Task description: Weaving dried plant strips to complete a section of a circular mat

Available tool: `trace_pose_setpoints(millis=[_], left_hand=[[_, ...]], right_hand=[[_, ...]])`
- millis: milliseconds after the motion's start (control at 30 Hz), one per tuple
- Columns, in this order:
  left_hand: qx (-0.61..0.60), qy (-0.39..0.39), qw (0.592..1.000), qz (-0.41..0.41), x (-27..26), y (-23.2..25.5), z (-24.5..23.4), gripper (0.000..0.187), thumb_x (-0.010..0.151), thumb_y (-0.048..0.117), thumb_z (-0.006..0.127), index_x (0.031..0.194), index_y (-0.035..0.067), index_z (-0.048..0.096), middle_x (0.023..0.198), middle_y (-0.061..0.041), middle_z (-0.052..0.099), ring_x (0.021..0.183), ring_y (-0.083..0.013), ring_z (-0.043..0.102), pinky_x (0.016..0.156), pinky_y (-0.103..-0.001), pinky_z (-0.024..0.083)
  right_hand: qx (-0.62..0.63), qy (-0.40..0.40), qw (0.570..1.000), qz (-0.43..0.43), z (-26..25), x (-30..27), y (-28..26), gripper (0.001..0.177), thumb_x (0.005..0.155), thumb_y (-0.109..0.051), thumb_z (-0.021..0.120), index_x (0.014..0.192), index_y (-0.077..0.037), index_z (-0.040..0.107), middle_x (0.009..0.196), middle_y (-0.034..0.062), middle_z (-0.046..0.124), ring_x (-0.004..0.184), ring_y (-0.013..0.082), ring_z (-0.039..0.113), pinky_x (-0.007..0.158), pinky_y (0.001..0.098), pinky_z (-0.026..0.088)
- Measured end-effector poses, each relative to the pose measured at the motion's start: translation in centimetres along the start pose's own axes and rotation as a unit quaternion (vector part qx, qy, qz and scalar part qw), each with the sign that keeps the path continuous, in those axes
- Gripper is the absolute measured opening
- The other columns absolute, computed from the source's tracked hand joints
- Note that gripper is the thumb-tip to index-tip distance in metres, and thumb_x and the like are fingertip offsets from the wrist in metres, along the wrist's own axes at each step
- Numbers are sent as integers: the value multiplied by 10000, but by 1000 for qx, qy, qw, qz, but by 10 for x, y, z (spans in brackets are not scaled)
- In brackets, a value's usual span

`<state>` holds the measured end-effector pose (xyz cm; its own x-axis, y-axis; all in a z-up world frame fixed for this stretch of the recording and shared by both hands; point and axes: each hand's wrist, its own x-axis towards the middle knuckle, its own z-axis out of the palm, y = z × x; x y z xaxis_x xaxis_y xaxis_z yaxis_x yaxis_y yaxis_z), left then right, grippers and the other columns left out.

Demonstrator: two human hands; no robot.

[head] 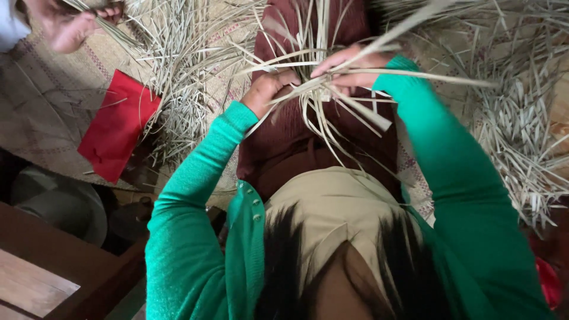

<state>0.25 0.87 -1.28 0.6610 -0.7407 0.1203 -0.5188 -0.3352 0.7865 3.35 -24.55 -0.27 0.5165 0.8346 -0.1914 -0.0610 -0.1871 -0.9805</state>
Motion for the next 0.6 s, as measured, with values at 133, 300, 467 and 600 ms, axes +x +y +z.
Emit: trace_pose_setpoints(millis=[133, 300, 467, 600], left_hand=[[-35, 30, 999, -21, 0, 1, 1, 133, 788, 9, 505, 912, 15, 552, 869, -77, 576, 768, -202, 547, 708, -288, 416], [-49, 26, 998, -9, -1, -5, 2, 129, 791, 0, 496, 910, 1, 545, 873, -77, 590, 769, -195, 562, 708, -283, 427], [-69, 73, 995, -17, -12, -28, 20, 166, 778, -7, 558, 940, 13, 590, 893, -151, 601, 828, -308, 584, 764, -367, 445], [-110, 86, 988, -61, -10, -29, 25, 193, 777, -52, 568, 945, 33, 610, 844, -169, 620, 836, -316, 602, 782, -406, 447]], right_hand=[[18, 108, 992, -61, 19, -11, -15, 394, 737, 110, 560, 1121, 29, 530, 784, 105, 605, 638, 140, 578, 594, 206, 489], [25, 290, 948, -130, 40, -23, -1, 312, 728, 118, 627, 1020, 42, 551, 865, 77, 570, 764, 117, 522, 707, 196, 427], [-13, 391, 916, -85, 72, -28, 33, 194, 706, 61, 683, 816, -41, 561, 682, 33, 529, 567, 104, 492, 570, 218, 423], [124, 371, 920, -14, 101, -30, 40, 163, 734, 48, 614, 880, -23, 593, 651, 97, 616, 546, 134, 597, 533, 237, 508]])
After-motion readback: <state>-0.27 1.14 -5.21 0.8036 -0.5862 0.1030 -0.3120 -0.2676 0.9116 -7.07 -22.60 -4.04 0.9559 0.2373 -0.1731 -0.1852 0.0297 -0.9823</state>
